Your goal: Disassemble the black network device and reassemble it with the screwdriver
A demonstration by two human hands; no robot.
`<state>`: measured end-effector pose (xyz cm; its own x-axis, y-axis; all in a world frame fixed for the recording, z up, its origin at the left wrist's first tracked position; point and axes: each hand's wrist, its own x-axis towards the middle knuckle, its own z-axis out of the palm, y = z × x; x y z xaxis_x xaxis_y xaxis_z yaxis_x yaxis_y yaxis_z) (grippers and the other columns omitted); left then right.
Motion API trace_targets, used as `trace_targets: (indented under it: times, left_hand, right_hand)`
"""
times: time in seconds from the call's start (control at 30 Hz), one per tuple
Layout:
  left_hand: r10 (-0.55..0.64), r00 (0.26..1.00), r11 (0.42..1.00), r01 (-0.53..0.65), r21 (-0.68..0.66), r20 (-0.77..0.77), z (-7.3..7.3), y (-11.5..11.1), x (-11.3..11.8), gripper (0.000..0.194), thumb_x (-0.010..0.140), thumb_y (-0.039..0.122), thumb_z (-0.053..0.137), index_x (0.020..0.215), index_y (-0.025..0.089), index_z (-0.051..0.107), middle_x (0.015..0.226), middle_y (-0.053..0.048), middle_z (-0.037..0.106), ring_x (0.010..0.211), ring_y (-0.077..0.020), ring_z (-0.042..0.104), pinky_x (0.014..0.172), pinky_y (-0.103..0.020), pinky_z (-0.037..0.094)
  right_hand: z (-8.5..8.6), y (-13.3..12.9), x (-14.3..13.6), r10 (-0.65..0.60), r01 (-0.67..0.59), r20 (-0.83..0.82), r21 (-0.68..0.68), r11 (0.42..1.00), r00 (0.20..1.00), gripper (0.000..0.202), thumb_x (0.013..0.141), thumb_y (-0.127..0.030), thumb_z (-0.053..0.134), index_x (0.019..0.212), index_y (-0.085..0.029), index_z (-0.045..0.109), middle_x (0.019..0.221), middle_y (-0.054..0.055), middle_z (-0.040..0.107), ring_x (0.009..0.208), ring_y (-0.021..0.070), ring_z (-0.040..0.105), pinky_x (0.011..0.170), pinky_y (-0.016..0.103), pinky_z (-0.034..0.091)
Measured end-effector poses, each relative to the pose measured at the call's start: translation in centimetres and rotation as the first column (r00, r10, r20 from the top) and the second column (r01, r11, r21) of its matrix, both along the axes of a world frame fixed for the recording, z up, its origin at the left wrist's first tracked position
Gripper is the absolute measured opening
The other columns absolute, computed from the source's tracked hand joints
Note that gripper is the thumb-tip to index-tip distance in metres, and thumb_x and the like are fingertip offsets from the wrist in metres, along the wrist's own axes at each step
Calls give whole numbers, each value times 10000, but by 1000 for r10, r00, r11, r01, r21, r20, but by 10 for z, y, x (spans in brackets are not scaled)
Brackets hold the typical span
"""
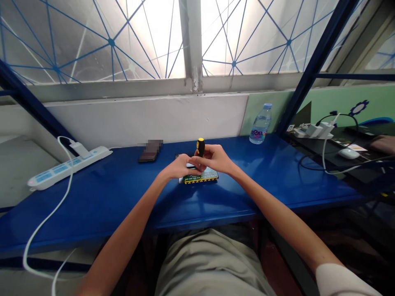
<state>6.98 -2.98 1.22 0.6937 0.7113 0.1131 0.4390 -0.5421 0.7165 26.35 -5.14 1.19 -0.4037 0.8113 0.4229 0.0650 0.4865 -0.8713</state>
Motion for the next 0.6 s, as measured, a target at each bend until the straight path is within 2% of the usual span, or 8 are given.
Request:
trace_targets:
  times: [0.23,0.6]
  left_hand:
    - [65,998,998,-65,1,11,-1,-1,3,211,699,353,808,799,168,782,817,-18,755,844,-219,686,804,-297,496]
    - [-32,999,999,32,-3,14,1,0,0,200,751,334,764,845,157,771,896,-39,770,922,-239,692,865,-318,502]
  right_hand:
    - [-2,1,1,1,-2,26,27,1000,1000,334,760,-468,784,856,-180,646,621,-2,677,573,193,702,566,301,564]
    - [-3,2,1,-14,14,1,22,1000,1000,337,755,-451,795,876,-175,643,653,9,701,569,206,714,564,307,566]
